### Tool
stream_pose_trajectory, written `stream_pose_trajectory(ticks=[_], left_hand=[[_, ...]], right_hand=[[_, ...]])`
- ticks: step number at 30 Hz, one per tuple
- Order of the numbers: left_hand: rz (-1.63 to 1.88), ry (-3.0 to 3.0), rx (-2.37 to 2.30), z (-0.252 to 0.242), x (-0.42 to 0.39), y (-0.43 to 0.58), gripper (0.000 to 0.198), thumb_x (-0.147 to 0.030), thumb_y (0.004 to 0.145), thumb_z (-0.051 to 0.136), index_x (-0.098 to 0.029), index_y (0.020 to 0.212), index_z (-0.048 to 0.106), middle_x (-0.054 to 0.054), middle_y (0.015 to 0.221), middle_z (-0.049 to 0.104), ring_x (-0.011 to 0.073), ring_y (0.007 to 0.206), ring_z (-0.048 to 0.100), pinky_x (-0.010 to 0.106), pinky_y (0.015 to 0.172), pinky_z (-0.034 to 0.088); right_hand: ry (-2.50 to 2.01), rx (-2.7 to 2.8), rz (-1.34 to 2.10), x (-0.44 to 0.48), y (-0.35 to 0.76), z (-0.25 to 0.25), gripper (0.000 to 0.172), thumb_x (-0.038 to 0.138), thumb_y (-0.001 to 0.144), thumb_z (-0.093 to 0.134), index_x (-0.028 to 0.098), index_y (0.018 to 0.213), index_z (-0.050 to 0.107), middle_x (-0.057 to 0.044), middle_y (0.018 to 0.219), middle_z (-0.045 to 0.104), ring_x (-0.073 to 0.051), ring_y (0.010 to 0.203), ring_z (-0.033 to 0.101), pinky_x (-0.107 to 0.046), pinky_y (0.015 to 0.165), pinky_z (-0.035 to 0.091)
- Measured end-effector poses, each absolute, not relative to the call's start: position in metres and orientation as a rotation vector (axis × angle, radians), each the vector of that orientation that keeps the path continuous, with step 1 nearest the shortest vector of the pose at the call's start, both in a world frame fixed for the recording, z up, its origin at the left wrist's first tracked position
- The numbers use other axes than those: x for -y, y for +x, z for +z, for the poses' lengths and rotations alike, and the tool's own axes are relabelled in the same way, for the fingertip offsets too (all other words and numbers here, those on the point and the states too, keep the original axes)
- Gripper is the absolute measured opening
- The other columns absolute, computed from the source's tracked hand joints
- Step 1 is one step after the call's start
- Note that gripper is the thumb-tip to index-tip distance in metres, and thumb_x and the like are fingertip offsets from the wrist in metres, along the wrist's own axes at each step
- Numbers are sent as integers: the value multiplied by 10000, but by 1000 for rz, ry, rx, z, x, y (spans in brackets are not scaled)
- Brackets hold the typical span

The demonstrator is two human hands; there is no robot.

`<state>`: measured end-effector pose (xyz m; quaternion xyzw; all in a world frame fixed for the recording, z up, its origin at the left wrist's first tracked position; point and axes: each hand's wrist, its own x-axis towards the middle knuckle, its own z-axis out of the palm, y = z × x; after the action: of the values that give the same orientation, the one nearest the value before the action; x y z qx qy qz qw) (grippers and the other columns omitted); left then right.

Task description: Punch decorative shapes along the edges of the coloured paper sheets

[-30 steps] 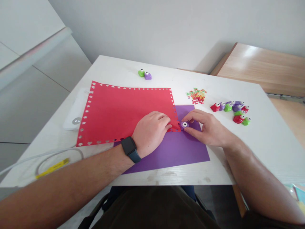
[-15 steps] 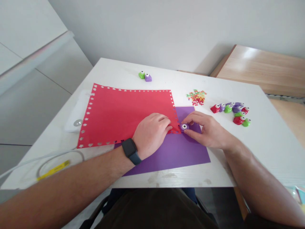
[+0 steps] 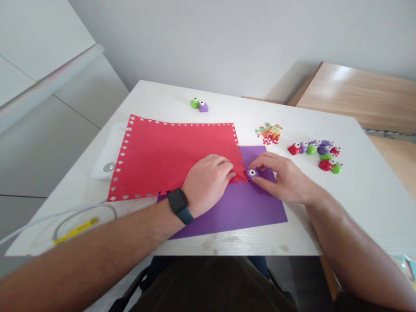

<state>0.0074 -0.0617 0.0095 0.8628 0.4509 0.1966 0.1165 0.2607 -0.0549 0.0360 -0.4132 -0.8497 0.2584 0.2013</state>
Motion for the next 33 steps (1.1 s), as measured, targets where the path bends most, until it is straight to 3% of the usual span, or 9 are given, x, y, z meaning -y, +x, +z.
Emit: stream_pose_trajectory(ticks=[7, 13, 33], left_hand=[[611, 2555, -1298, 7, 63, 7, 213, -351, 1028, 657, -160, 1041, 750, 94, 1124, 756, 274, 1113, 688, 443, 1030, 553], [598, 2562, -1283, 6, 65, 6, 410, -515, 925, 772, -148, 1102, 728, 111, 1155, 740, 300, 1125, 676, 462, 1048, 547], [583, 2568, -1262, 8, 65, 5, 373, -490, 962, 730, -144, 1099, 745, 122, 1172, 737, 297, 1134, 666, 468, 1052, 541]], right_hand=[[-1182, 2339, 729, 55, 262, 35, 157, 217, 944, 724, 227, 1101, 736, -60, 1020, 718, -207, 883, 667, -373, 841, 544], [-1196, 2291, 722, 55, 261, 35, 148, 235, 950, 725, 223, 1098, 738, -59, 1012, 723, -205, 883, 666, -366, 830, 538], [-1193, 2304, 782, 56, 261, 38, 151, 237, 941, 716, 220, 1090, 730, -74, 1018, 730, -214, 891, 651, -380, 826, 551]])
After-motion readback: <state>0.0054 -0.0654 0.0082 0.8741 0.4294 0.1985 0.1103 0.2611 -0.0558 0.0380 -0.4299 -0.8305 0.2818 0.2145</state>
